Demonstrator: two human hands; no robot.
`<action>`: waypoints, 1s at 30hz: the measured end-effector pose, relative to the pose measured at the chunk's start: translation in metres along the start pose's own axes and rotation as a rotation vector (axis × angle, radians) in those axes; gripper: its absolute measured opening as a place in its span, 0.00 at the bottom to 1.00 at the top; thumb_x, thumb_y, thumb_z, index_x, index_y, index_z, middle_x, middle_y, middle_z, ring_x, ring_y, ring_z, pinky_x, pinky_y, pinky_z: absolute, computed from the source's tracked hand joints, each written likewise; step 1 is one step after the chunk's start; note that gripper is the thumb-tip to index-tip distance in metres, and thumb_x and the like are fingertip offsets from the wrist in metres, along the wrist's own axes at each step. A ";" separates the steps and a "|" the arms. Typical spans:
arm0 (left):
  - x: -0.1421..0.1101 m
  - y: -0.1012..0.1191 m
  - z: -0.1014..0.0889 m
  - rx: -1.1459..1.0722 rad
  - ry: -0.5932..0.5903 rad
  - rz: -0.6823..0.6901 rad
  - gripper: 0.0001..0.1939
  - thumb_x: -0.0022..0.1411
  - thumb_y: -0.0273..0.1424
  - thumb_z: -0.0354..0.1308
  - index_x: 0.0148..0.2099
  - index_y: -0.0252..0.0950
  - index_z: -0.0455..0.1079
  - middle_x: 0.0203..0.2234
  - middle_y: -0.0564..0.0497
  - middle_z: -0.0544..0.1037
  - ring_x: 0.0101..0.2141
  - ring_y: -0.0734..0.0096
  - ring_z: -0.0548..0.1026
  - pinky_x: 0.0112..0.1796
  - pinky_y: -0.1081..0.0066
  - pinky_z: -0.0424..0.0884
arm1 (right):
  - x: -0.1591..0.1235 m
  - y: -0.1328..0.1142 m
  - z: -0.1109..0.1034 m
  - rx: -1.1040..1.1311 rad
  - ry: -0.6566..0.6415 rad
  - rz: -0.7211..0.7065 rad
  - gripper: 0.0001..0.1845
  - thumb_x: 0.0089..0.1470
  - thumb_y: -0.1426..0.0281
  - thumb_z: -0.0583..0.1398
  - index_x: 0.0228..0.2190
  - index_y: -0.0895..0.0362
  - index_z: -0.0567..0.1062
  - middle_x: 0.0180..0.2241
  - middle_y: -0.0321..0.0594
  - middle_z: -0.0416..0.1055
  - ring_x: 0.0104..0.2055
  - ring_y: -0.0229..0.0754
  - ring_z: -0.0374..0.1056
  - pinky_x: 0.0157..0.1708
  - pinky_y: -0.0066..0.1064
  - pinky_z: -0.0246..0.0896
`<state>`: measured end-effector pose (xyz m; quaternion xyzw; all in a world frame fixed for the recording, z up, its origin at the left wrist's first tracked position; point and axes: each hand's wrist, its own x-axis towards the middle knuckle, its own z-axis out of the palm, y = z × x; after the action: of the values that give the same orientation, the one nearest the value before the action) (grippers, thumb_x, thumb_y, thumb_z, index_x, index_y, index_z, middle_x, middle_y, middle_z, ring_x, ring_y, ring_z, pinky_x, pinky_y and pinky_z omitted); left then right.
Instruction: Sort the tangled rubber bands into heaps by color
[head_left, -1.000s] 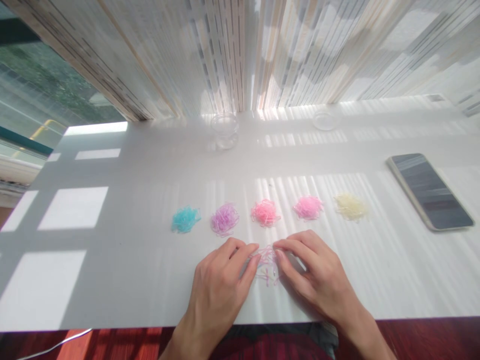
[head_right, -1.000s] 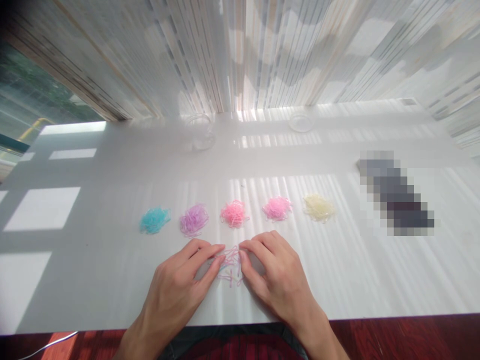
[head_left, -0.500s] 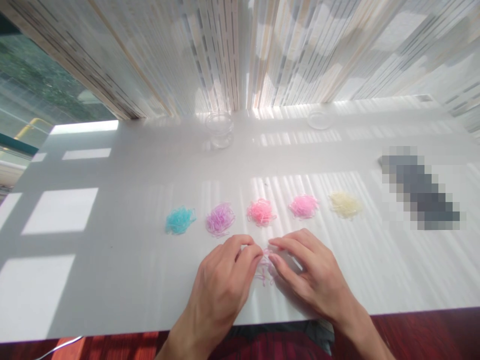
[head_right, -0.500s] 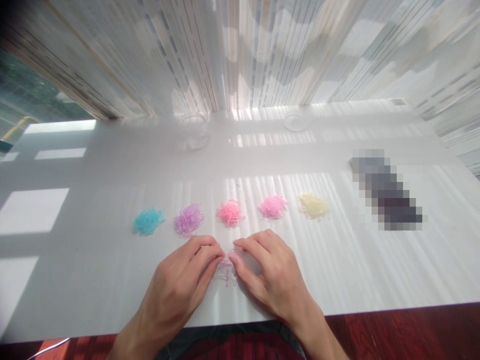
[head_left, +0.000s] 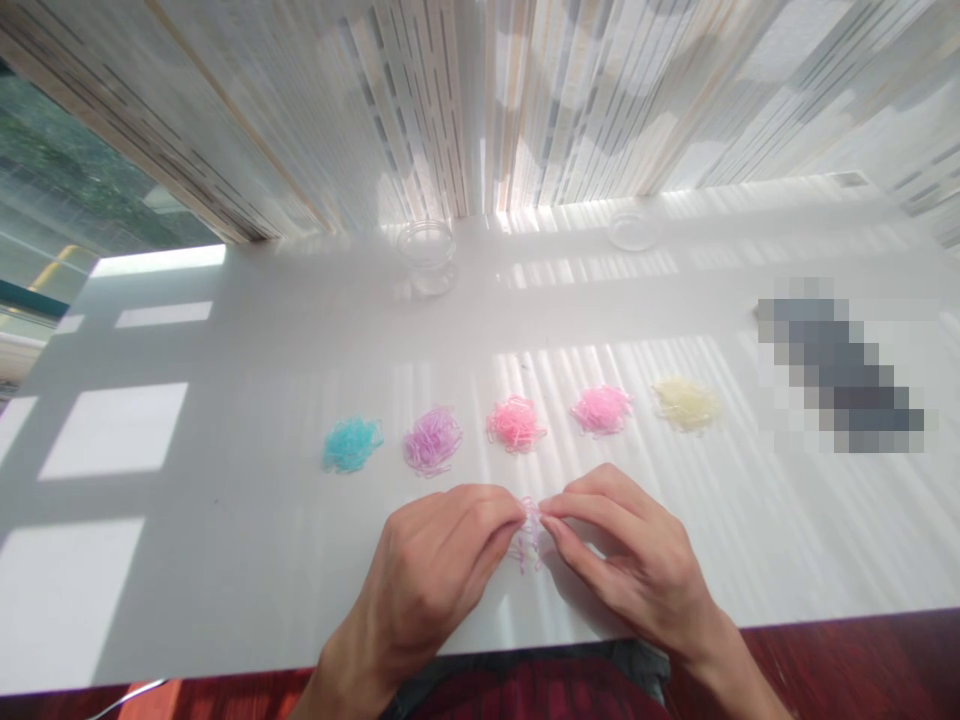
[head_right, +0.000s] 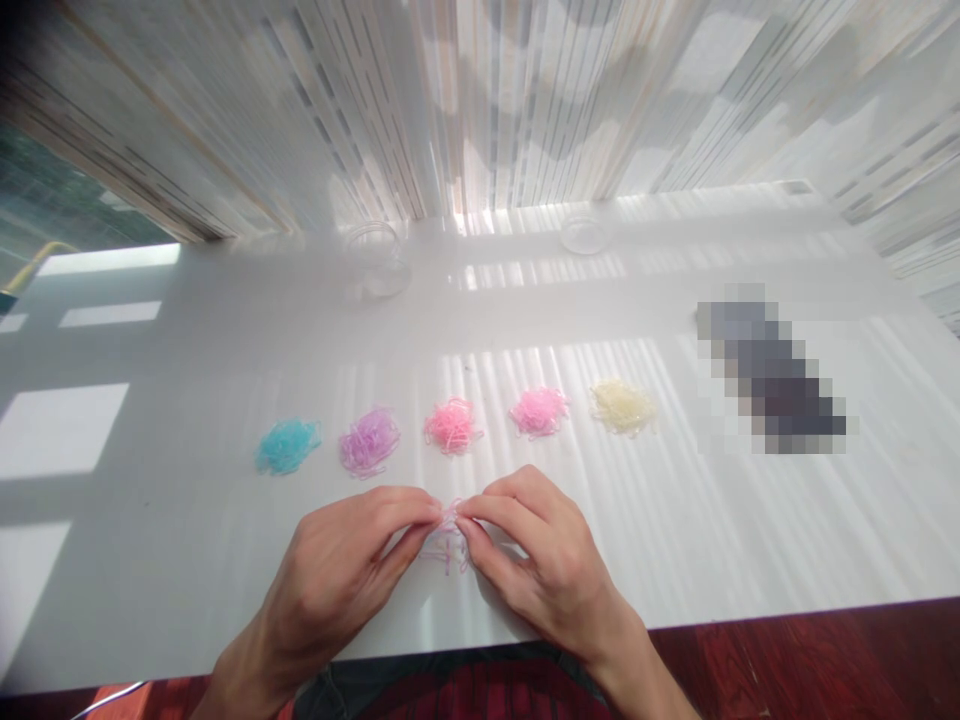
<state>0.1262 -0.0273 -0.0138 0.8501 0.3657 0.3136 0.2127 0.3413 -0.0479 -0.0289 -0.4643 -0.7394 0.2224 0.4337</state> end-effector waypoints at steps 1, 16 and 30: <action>0.000 0.000 0.000 -0.008 0.004 -0.016 0.09 0.70 0.20 0.58 0.48 0.37 0.71 0.36 0.51 0.84 0.36 0.71 0.82 0.39 0.73 0.77 | 0.000 0.000 0.000 0.003 0.006 0.004 0.08 0.62 0.78 0.63 0.41 0.55 0.80 0.32 0.39 0.78 0.32 0.39 0.74 0.31 0.30 0.75; 0.066 -0.019 -0.022 0.271 0.094 -0.159 0.03 0.69 0.29 0.63 0.41 0.39 0.78 0.32 0.55 0.84 0.25 0.76 0.73 0.30 0.72 0.69 | -0.001 0.001 0.002 -0.032 0.079 0.065 0.07 0.64 0.78 0.61 0.42 0.57 0.78 0.32 0.39 0.76 0.33 0.39 0.73 0.31 0.31 0.73; 0.097 -0.026 -0.008 0.530 -0.159 -0.324 0.05 0.67 0.32 0.61 0.40 0.43 0.79 0.22 0.58 0.75 0.22 0.73 0.69 0.27 0.72 0.59 | -0.005 0.002 -0.001 -0.019 0.061 0.066 0.07 0.65 0.78 0.60 0.41 0.58 0.78 0.31 0.40 0.76 0.32 0.40 0.71 0.30 0.33 0.70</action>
<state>0.1597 0.0636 0.0133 0.8284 0.5477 0.1019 0.0589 0.3444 -0.0517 -0.0317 -0.4989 -0.7124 0.2155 0.4441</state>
